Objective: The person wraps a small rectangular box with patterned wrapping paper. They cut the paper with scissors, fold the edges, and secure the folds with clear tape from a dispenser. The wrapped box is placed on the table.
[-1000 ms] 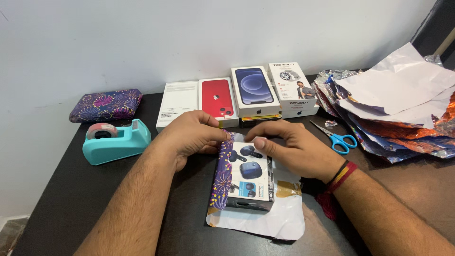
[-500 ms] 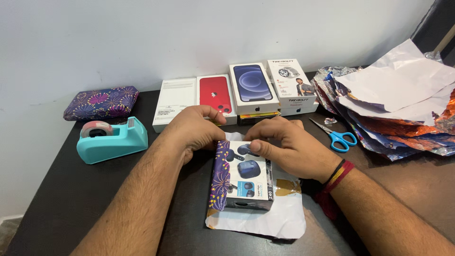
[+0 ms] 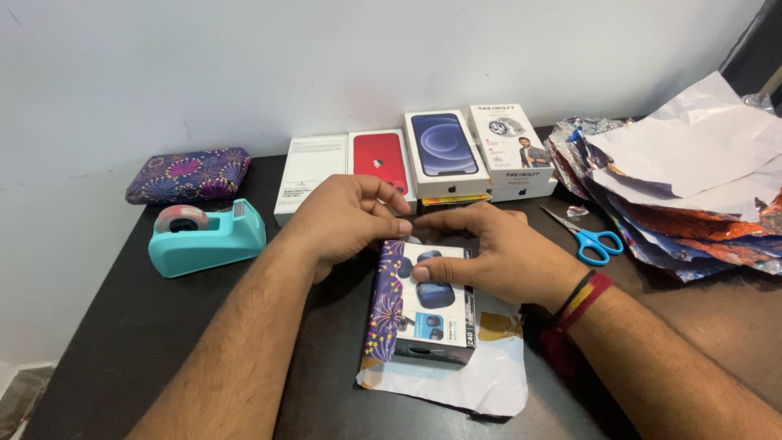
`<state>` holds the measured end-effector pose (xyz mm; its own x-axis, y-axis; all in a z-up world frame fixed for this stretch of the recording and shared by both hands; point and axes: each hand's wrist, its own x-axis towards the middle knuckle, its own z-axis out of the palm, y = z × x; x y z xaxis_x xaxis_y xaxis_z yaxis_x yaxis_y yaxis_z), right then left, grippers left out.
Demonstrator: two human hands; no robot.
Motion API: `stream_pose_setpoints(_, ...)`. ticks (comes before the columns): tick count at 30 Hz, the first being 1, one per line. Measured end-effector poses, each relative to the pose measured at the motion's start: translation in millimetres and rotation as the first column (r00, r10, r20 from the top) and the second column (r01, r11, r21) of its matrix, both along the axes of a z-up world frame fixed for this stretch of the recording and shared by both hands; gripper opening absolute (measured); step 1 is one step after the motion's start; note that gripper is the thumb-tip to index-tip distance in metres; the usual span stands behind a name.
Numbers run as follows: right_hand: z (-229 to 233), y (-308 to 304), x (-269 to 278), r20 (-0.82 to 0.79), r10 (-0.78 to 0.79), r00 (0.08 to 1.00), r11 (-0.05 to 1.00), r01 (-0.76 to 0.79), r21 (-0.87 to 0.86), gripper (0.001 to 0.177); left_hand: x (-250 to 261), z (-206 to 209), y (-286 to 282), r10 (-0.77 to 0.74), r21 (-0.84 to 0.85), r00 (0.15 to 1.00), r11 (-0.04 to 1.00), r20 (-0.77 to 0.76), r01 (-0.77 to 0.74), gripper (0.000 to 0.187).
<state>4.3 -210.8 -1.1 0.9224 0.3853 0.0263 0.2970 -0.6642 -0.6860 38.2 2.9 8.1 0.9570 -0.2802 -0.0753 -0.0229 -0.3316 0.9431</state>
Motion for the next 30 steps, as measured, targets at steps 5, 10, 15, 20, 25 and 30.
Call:
stream_pose_setpoints(5, 18, 8, -8, -0.113, -0.062, 0.992, 0.996, 0.055, -0.063, 0.065, 3, -1, 16, -0.084, -0.089, 0.995, 0.993, -0.05, 0.079, 0.025)
stream_pose_setpoints(10, 40, 20, -7, -0.213, -0.112, 0.971, 0.968, 0.058, -0.244, 0.062, 0, 4, 23, -0.13, -0.084, 0.989, 0.989, -0.071, 0.124, 0.033)
stream_pose_setpoints(15, 49, 27, -14, -0.144, -0.119, 0.982, 0.937, 0.063, -0.343, 0.061, -5, 16, 27, -0.209, 0.014, 0.976, 0.978, -0.056, 0.21, 0.045)
stream_pose_setpoints(20, 54, 31, -17, -0.138, -0.166, 0.976, 0.911, 0.099, -0.4, 0.065, -8, 20, 24, -0.147, 0.03, 0.986, 0.988, -0.082, 0.15, 0.051)
stream_pose_setpoints(25, 59, 38, -20, -0.167, -0.157, 0.973, 0.911, 0.078, -0.405, 0.065, -9, 21, 24, -0.177, 0.027, 0.982, 0.983, -0.066, 0.18, 0.051)
stream_pose_setpoints(30, 62, 44, -24, -0.151, -0.166, 0.975, 0.89, 0.083, -0.447, 0.056, -9, 22, 22, -0.201, 0.079, 0.979, 0.976, -0.044, 0.204, 0.048)
